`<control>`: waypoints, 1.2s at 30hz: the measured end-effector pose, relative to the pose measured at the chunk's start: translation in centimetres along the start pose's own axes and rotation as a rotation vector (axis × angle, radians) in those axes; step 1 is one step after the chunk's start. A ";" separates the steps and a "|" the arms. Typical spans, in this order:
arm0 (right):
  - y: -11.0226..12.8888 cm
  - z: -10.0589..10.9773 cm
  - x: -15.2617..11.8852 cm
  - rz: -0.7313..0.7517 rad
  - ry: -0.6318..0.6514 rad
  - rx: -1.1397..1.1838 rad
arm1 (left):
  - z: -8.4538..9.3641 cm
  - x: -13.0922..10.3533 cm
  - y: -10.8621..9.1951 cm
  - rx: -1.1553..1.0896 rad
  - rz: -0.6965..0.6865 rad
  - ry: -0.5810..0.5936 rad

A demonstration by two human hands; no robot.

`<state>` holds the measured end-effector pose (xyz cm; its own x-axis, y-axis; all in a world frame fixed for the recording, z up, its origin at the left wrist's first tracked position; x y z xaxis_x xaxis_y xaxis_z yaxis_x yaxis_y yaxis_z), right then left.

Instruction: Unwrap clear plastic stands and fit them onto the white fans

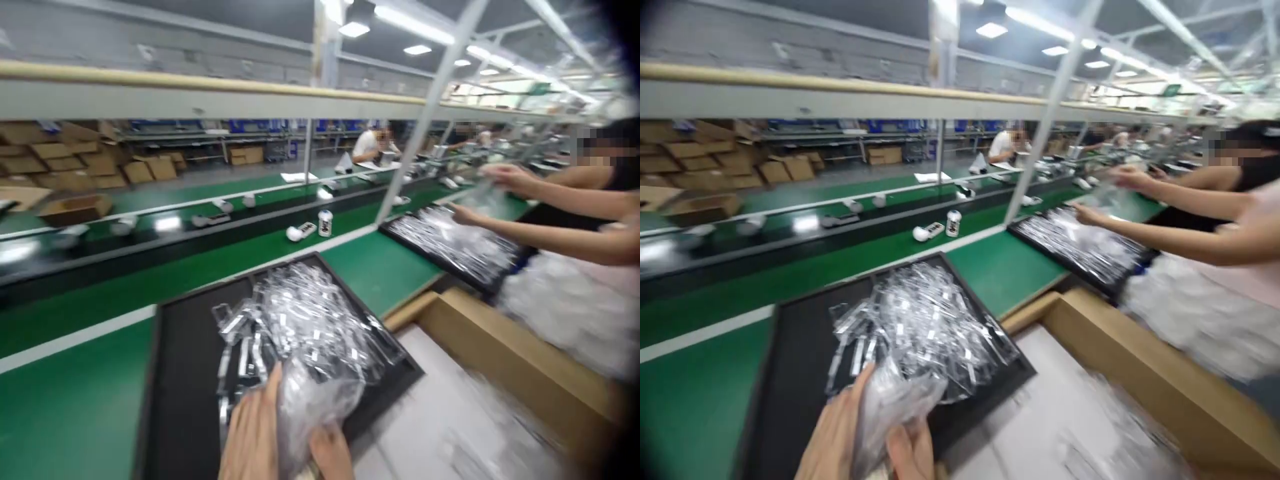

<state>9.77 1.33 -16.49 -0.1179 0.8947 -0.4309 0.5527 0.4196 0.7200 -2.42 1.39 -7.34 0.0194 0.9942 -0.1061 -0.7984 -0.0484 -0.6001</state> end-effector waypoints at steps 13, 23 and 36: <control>-23.3 -37.6 12.5 -0.036 0.455 -0.787 | 20.1 -1.6 39.3 -0.093 0.646 0.033; -20.9 -39.8 15.1 0.194 0.539 -1.178 | 22.6 3.7 44.2 -0.452 0.564 0.003; -12.0 -42.8 15.5 0.204 0.614 -1.022 | 31.1 0.1 41.7 -0.587 0.384 -0.138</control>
<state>-33.97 16.69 -8.50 -0.6303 0.7656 -0.1289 -0.2679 -0.0587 0.9617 -54.41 2.48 -7.73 -0.3049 0.8979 -0.3174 -0.2777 -0.4026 -0.8722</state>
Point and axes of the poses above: each hand's wrist, its own x-axis towards the middle knuckle, its own z-axis out of the back of the hand, y = z × x, the point moved 10 cm from there along x, towards the middle knuckle, and after that the axes turned 5 degrees about y, right-handed, at the moved point
